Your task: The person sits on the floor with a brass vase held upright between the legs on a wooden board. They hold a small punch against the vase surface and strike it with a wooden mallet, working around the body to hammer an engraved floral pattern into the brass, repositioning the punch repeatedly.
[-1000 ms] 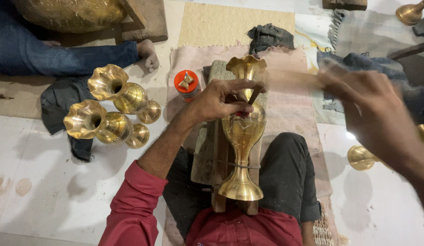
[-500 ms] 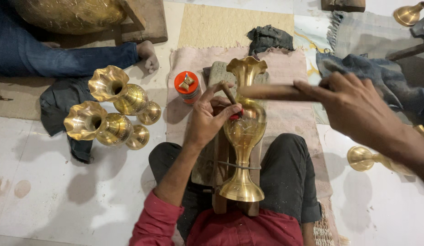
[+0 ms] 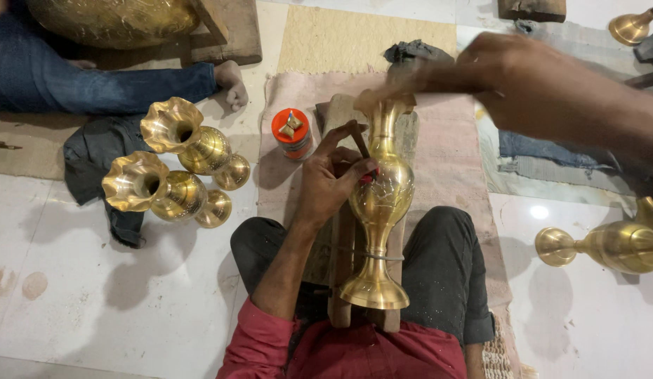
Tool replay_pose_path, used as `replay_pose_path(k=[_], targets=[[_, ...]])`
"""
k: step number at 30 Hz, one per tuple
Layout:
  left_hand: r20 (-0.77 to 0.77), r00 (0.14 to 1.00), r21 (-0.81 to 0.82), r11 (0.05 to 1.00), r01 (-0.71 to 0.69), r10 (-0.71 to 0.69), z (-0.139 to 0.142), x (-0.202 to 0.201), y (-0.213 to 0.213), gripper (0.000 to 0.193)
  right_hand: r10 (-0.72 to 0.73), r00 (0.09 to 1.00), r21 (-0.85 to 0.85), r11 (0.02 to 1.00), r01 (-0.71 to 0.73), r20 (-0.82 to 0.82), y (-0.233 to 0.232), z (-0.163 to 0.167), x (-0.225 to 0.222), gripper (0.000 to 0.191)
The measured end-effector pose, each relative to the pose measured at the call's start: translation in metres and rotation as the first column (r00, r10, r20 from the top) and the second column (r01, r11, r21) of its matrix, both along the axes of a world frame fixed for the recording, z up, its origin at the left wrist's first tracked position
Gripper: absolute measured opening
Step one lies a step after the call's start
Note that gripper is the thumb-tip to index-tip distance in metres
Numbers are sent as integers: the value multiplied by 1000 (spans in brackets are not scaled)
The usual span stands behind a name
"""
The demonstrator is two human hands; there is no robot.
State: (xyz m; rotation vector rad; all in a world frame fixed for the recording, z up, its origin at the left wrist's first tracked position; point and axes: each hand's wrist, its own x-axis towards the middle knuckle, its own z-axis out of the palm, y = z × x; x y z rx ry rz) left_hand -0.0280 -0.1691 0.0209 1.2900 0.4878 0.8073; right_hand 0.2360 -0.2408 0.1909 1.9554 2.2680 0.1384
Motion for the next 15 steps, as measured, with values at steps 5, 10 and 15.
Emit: replay_pose_path(k=[5, 10, 15], targets=[[-12, 1000, 12, 1000, 21, -21, -3, 0, 3, 62, -199, 942, -132, 977, 169, -268, 0, 1, -9, 54], [10, 998, -7, 998, 56, -55, -6, 0, 6, 59, 12, 993, 23, 1000, -15, 113, -4, -1, -8, 65], [16, 997, -7, 997, 73, -73, -8, 1, 7, 61, -27, 999, 69, 997, 30, -40, -9, -7, -7, 67]])
